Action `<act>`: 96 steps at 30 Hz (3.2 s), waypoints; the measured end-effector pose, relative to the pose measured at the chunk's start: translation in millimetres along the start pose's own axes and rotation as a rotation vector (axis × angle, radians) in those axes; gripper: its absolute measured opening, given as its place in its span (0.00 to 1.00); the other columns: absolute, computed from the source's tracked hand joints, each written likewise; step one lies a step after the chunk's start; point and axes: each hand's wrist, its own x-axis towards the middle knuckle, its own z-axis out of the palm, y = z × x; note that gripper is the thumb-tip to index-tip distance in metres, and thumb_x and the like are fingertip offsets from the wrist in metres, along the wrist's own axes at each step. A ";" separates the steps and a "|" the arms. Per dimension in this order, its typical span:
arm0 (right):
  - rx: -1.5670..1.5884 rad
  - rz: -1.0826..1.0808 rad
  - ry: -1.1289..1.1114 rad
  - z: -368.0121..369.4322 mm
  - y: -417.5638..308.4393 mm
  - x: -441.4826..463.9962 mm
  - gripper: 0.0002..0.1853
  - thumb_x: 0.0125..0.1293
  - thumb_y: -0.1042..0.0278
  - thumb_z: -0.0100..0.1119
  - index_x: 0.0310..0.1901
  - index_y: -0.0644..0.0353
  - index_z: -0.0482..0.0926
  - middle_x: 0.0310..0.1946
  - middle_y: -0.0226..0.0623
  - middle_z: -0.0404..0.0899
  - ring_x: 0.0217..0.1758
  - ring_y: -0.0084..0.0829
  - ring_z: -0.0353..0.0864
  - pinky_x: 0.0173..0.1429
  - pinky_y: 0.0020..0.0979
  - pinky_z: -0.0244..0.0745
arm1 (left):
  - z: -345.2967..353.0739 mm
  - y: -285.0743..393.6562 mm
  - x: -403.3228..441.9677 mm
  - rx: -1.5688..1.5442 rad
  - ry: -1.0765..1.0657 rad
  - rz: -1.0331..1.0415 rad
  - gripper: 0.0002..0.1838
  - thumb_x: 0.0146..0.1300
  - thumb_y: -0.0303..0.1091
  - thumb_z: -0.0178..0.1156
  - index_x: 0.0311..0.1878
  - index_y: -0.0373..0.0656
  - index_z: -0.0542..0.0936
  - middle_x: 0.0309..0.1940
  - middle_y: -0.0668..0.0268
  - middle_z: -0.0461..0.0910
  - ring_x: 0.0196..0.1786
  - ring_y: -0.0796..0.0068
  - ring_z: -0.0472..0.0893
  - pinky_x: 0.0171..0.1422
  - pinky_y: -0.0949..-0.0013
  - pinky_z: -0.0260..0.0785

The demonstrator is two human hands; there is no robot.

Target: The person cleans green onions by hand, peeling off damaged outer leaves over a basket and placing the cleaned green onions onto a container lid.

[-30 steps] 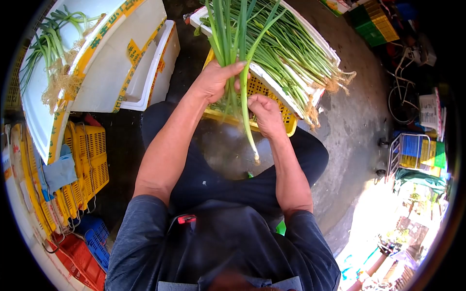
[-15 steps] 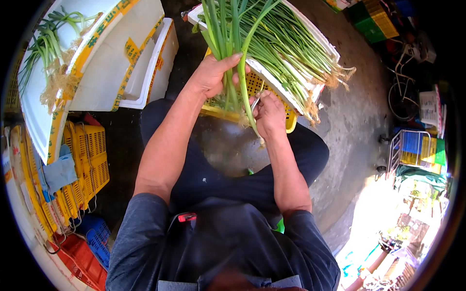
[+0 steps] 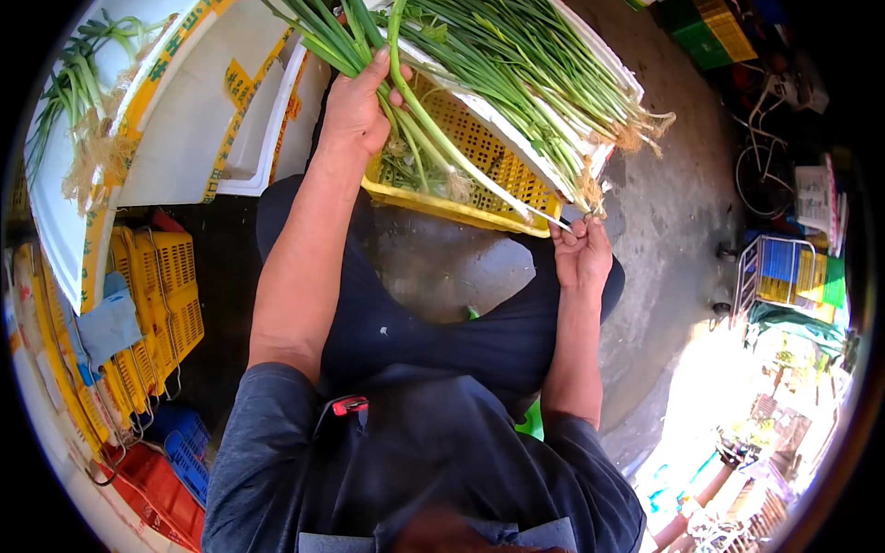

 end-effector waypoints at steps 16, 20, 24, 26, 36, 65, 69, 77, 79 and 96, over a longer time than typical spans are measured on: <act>-0.477 -0.183 -0.197 46.8 -1.9 10.9 0.10 0.75 0.70 0.56 0.51 0.66 0.79 0.47 0.43 0.83 0.45 0.32 0.84 0.60 0.39 0.78 | -5.4 6.8 1.8 -0.084 -0.205 -0.044 0.12 0.72 0.39 0.61 0.54 0.47 0.76 0.34 0.64 0.80 0.29 0.74 0.75 0.38 0.67 0.72; -1.407 -0.525 -0.387 67.4 34.7 20.3 0.21 0.72 0.66 0.58 0.61 0.70 0.76 0.47 0.43 0.84 0.46 0.28 0.82 0.56 0.29 0.74 | -10.1 4.2 -1.5 -0.078 -0.295 -0.118 0.10 0.71 0.37 0.63 0.50 0.43 0.79 0.35 0.63 0.83 0.39 0.71 0.81 0.35 0.70 0.71; -1.077 -0.235 -0.607 108.9 36.4 3.4 0.16 0.74 0.64 0.56 0.55 0.68 0.81 0.40 0.39 0.83 0.42 0.26 0.79 0.51 0.28 0.74 | -0.7 7.6 -9.6 -0.049 -0.337 -0.152 0.11 0.71 0.38 0.63 0.50 0.42 0.80 0.35 0.61 0.83 0.38 0.71 0.81 0.36 0.70 0.72; -1.037 0.001 -0.792 124.5 34.1 -0.3 0.15 0.77 0.66 0.53 0.56 0.68 0.80 0.41 0.33 0.84 0.45 0.22 0.78 0.54 0.26 0.75 | 3.0 6.2 -11.0 -0.073 -0.369 -0.184 0.12 0.71 0.38 0.62 0.51 0.41 0.79 0.35 0.60 0.84 0.37 0.71 0.81 0.36 0.71 0.73; -0.863 0.115 -0.515 123.9 55.9 5.7 0.08 0.72 0.67 0.58 0.41 0.63 0.80 0.28 0.25 0.79 0.29 0.16 0.74 0.35 0.22 0.70 | 13.3 -11.2 -14.3 0.137 -0.262 -0.172 0.20 0.68 0.37 0.66 0.59 0.38 0.77 0.46 0.57 0.85 0.48 0.71 0.83 0.38 0.70 0.74; 0.138 -0.044 -0.259 64.0 31.7 -58.4 0.08 0.79 0.64 0.48 0.41 0.56 0.73 0.25 0.28 0.68 0.31 0.30 0.71 0.62 0.53 0.76 | -6.4 -30.7 -0.2 0.146 0.113 -0.252 0.12 0.75 0.34 0.55 0.55 0.39 0.74 0.41 0.60 0.83 0.38 0.60 0.84 0.37 0.60 0.76; 0.093 -0.114 -0.310 52.9 19.2 -83.2 0.09 0.80 0.65 0.47 0.41 0.57 0.73 0.25 0.27 0.64 0.31 0.26 0.65 0.63 0.52 0.75 | -6.7 -34.3 -0.4 0.177 0.153 -0.268 0.11 0.76 0.34 0.54 0.55 0.40 0.74 0.40 0.60 0.83 0.37 0.61 0.84 0.36 0.59 0.76; -0.111 -0.414 -0.248 29.8 -11.9 -107.6 0.09 0.80 0.67 0.47 0.46 0.61 0.75 0.26 0.28 0.64 0.29 0.23 0.64 0.58 0.50 0.80 | -20.5 -28.0 14.8 0.084 0.265 -0.245 0.11 0.76 0.33 0.55 0.54 0.39 0.76 0.41 0.58 0.82 0.40 0.58 0.84 0.43 0.52 0.80; -0.137 -0.478 -0.217 40.2 -12.0 -98.6 0.09 0.80 0.68 0.48 0.50 0.63 0.75 0.27 0.28 0.66 0.30 0.23 0.66 0.62 0.52 0.77 | -16.3 -32.1 10.6 0.076 0.227 -0.275 0.12 0.77 0.34 0.54 0.56 0.38 0.75 0.42 0.58 0.81 0.42 0.57 0.84 0.45 0.50 0.82; -0.983 -0.277 -0.280 69.6 59.4 29.0 0.16 0.70 0.69 0.60 0.53 0.72 0.79 0.36 0.41 0.84 0.40 0.27 0.83 0.46 0.30 0.77 | 16.4 -43.8 -31.2 0.195 -0.264 -0.538 0.14 0.71 0.40 0.62 0.50 0.39 0.76 0.34 0.63 0.79 0.32 0.70 0.81 0.38 0.63 0.80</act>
